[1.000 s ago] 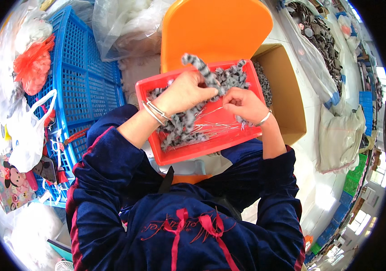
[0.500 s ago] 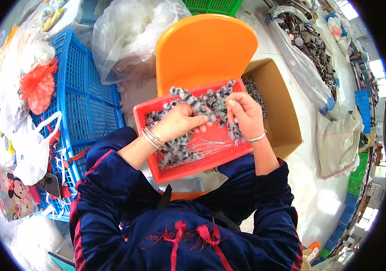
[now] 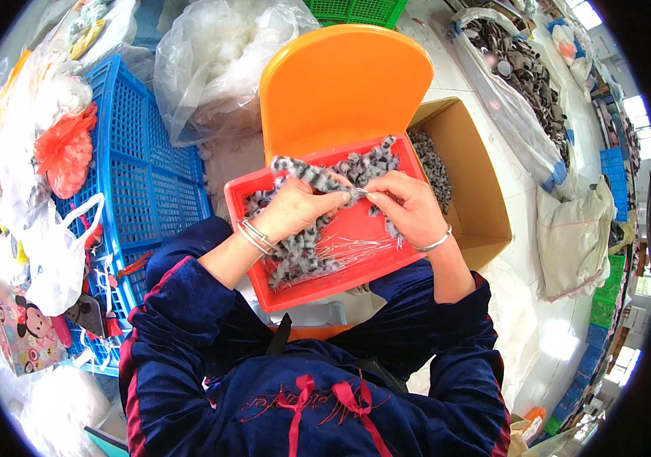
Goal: The person sits on the floor and repeatedly picks up fluffy grey and white decorative items from a red tray. They insert thin metal rods into the items and place the finished pieces into a cardboard box.
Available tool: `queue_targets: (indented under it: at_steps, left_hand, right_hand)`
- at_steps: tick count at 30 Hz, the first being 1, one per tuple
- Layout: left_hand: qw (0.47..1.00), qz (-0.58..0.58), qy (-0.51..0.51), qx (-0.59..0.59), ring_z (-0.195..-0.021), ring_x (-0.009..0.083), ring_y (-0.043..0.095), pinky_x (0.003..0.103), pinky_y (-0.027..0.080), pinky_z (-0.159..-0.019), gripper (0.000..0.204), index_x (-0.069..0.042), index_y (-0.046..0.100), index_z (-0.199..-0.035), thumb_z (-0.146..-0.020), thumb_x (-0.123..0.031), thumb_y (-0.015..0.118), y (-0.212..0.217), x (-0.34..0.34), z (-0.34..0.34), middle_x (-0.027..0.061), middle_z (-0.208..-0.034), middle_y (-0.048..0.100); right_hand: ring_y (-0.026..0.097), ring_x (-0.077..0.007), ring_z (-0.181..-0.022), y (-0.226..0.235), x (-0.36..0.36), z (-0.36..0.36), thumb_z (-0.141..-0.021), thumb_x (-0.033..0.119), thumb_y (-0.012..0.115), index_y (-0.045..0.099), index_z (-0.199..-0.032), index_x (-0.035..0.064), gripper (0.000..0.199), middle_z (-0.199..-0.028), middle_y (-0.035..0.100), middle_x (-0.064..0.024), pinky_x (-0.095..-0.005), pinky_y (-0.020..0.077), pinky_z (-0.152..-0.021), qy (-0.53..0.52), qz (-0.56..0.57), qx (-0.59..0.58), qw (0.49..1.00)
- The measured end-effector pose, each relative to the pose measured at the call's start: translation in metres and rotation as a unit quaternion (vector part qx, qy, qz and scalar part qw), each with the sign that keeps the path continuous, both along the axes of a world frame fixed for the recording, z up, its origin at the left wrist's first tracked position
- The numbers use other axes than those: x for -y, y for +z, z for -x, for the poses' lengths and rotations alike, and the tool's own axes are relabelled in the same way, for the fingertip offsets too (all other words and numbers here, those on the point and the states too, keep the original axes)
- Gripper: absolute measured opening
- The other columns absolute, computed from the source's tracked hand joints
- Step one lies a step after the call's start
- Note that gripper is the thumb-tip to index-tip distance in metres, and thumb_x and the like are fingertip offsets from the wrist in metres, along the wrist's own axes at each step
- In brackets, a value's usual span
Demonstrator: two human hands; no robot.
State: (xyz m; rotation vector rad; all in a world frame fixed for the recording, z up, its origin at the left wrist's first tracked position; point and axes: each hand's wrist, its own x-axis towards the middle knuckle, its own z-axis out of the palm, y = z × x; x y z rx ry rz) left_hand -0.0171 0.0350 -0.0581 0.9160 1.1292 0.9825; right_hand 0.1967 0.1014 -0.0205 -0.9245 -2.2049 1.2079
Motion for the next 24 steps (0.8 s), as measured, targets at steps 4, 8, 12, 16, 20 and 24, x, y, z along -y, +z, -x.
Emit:
queue_targets:
  at_steps: [4, 8, 12, 16, 20, 24]
  left_hand:
    - [1.000, 0.005, 0.004, -0.016, -0.069, 0.0044, 0.055, 0.021, 0.046, -0.064, 0.017, -0.002, 0.069, -0.103, -0.088, -0.010, 0.070, -0.0075, -0.0001, 0.0011, -0.0025, -0.079, 0.063]
    - [1.000, -0.010, -0.004, -0.014, -0.069, 0.0044, 0.054, 0.021, 0.046, -0.064, 0.017, -0.002, 0.069, -0.103, -0.088, -0.010, 0.069, -0.0068, -0.0007, 0.0007, -0.0025, -0.079, 0.063]
    - [1.000, -0.012, 0.000, 0.001, -0.069, 0.0042, 0.054, 0.021, 0.046, -0.064, 0.015, -0.001, 0.069, -0.102, -0.089, -0.009, 0.069, -0.0058, -0.0003, -0.0010, -0.0026, -0.078, 0.063]
    - [0.999, -0.021, 0.004, -0.027, -0.068, 0.0041, 0.054, 0.021, 0.046, -0.062, 0.014, -0.001, 0.069, -0.101, -0.089, -0.008, 0.069, -0.0064, -0.0002, -0.0013, -0.0024, -0.077, 0.063]
    - [0.999, -0.035, 0.001, -0.036, -0.068, 0.0044, 0.054, 0.021, 0.046, -0.061, 0.014, 0.000, 0.069, -0.100, -0.088, -0.008, 0.069, -0.0081, -0.0009, -0.0004, -0.0018, -0.077, 0.063]
    - [0.998, -0.052, -0.005, -0.035, -0.068, 0.0053, 0.055, 0.022, 0.047, -0.061, 0.013, 0.000, 0.069, -0.099, -0.088, -0.007, 0.070, -0.0087, -0.0009, -0.0010, -0.0007, -0.079, 0.064]
  right_hand:
    - [0.061, -0.0218, -0.071, 0.0016, 0.0020, 0.0002, -0.088, 0.005, 0.066, 0.067, -0.093, 0.0021, 0.006, -0.082, 0.061, -0.0099, -0.0314, 0.0485, -0.063, 0.005, 0.003, 0.029, 1.000]
    - [0.062, -0.0244, -0.071, 0.0010, 0.0024, 0.0022, -0.087, 0.006, 0.067, 0.066, -0.089, 0.0018, 0.005, -0.082, 0.062, -0.0108, -0.0328, 0.0486, -0.063, 0.009, -0.021, 0.054, 0.998]
    - [0.062, -0.0253, -0.071, -0.0004, 0.0032, 0.0020, -0.087, 0.007, 0.067, 0.066, -0.088, 0.0017, 0.006, -0.081, 0.062, -0.0111, -0.0334, 0.0485, -0.063, 0.008, -0.016, 0.050, 0.999]
    - [0.062, -0.0253, -0.071, 0.0014, 0.0045, 0.0019, -0.086, 0.007, 0.067, 0.066, -0.088, 0.0012, 0.006, -0.080, 0.062, -0.0114, -0.0333, 0.0483, -0.063, 0.000, 0.026, 0.044, 0.999]
    - [0.062, -0.0245, -0.071, 0.0015, 0.0038, 0.0024, -0.086, 0.007, 0.067, 0.066, -0.087, 0.0009, 0.006, -0.079, 0.062, -0.0116, -0.0330, 0.0482, -0.063, -0.002, 0.013, 0.057, 0.998]
    - [0.055, -0.0131, -0.064, -0.0063, 0.0052, 0.0035, -0.087, 0.005, 0.068, 0.067, -0.086, 0.0003, 0.005, -0.076, 0.059, -0.0060, -0.0277, 0.0429, -0.057, -0.010, 0.008, 0.036, 0.999]
